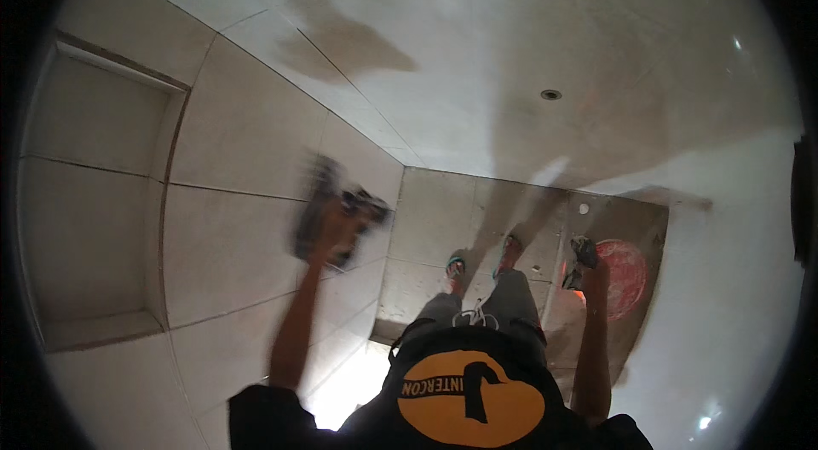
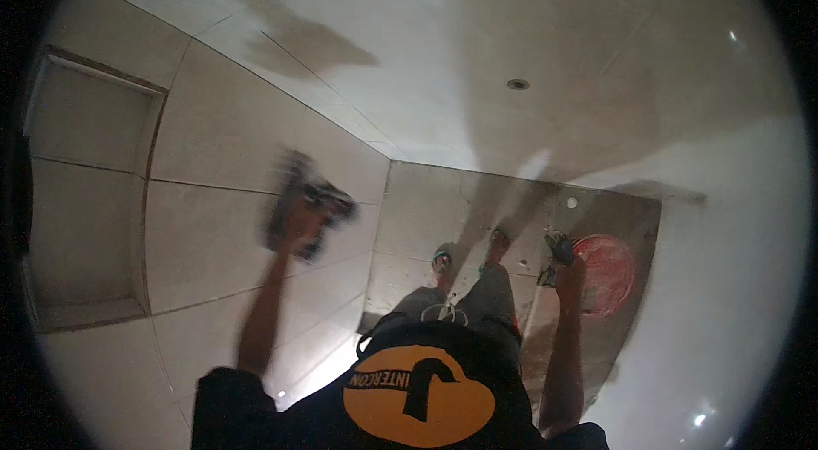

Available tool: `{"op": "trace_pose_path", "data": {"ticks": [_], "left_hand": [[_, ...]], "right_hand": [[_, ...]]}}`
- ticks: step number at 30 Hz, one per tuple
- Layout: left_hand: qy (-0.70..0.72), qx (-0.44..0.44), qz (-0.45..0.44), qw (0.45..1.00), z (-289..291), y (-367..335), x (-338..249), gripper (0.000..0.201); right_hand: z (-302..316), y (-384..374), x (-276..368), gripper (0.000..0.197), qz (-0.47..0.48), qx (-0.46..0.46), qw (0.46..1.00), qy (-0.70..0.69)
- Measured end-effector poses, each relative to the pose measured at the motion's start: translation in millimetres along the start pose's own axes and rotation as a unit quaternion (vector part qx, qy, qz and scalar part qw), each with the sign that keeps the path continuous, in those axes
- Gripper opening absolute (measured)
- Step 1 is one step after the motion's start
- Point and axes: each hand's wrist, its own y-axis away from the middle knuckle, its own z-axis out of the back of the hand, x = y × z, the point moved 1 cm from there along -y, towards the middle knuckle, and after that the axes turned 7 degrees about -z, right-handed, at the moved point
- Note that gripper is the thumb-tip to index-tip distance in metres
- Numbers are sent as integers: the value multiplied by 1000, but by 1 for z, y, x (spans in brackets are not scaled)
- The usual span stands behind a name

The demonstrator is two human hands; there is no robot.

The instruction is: The person wipes the wall tiles with a cloth and subsequently mixes tile grout powder with water in a bucket lid using a scraper to create a paste.

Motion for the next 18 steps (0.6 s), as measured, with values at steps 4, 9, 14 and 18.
{"op": "trace_pose_path", "data": {"ticks": [4, 9, 14, 18], "left_hand": [[176, 172, -20, 969, -282, 52, 108, 46], [-285, 439, -18, 852, -284, 72, -34, 90], [-252, 447, -41, 857, -268, 28, -47, 84], [-356, 433, -136, 817, -262, -14, -90, 68]], "right_hand": [[131, -45, 82, 29, 72, -58, 982, 165], [132, 10, 34, 26, -53, -75, 996, -3], [143, -13, -67, 25, -43, -149, 973, 172], [114, -2, -125, 26, -96, -231, 953, 169]]}}
